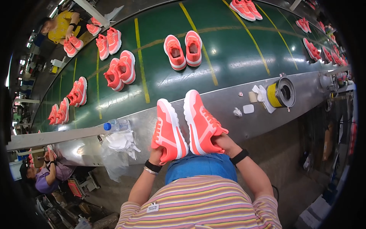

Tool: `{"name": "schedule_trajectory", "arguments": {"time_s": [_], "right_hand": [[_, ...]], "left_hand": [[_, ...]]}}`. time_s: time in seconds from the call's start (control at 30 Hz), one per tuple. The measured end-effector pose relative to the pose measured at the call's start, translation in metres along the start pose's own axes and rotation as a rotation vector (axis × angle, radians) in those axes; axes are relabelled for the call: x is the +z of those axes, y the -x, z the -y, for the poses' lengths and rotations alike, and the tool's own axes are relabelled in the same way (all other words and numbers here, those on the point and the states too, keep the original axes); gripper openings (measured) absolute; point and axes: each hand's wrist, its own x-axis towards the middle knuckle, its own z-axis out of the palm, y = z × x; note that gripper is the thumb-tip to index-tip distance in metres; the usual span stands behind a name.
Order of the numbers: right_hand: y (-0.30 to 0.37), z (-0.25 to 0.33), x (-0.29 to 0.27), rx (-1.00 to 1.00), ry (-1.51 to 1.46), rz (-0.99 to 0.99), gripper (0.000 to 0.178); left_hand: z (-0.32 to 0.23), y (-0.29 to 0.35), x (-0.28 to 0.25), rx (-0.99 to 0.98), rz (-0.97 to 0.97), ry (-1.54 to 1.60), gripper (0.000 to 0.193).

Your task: Cleaning the outsoles and inspecting pink sneakers on a factory assembly line.

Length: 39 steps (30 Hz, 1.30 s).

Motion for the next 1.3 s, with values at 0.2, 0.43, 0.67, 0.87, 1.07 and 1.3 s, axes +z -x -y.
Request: {"name": "schedule_trajectory", "arguments": {"time_s": [0.2, 0.43, 0.67, 0.87, 1.07, 1.3], "right_hand": [[0.002, -0.003, 0.012, -0.052, 0.147, -0.043, 0.036], [0.008, 0.016, 0.038, -0.434, 0.278, 0.015, 0.061], [0.008, 0.006, 0.039, -0.682, 0.959, -0.277, 0.082], [-0.001, 0.002, 0.054, -0.784, 1.085, -0.485, 0.091], [-0.006, -0.002, 0.063, -0.772, 1.139, -0.514, 0.093], [-0.01, -0.007, 0.067, -0.778, 1.168, -0.532, 0.094]], "left_hand": [[0.007, -0.005, -0.029, 0.091, 0.153, -0.097, 0.046], [-0.03, 0.013, 0.005, 0.385, 0.147, -0.466, 0.05], [-0.037, 0.01, -0.005, 0.685, -0.058, -1.05, 0.099], [-0.032, 0.014, 0.017, 0.699, -0.297, -1.188, 0.096], [-0.027, 0.013, 0.021, 0.716, -0.363, -1.251, 0.095], [-0.024, 0.012, 0.02, 0.734, -0.435, -1.362, 0.096]]}}
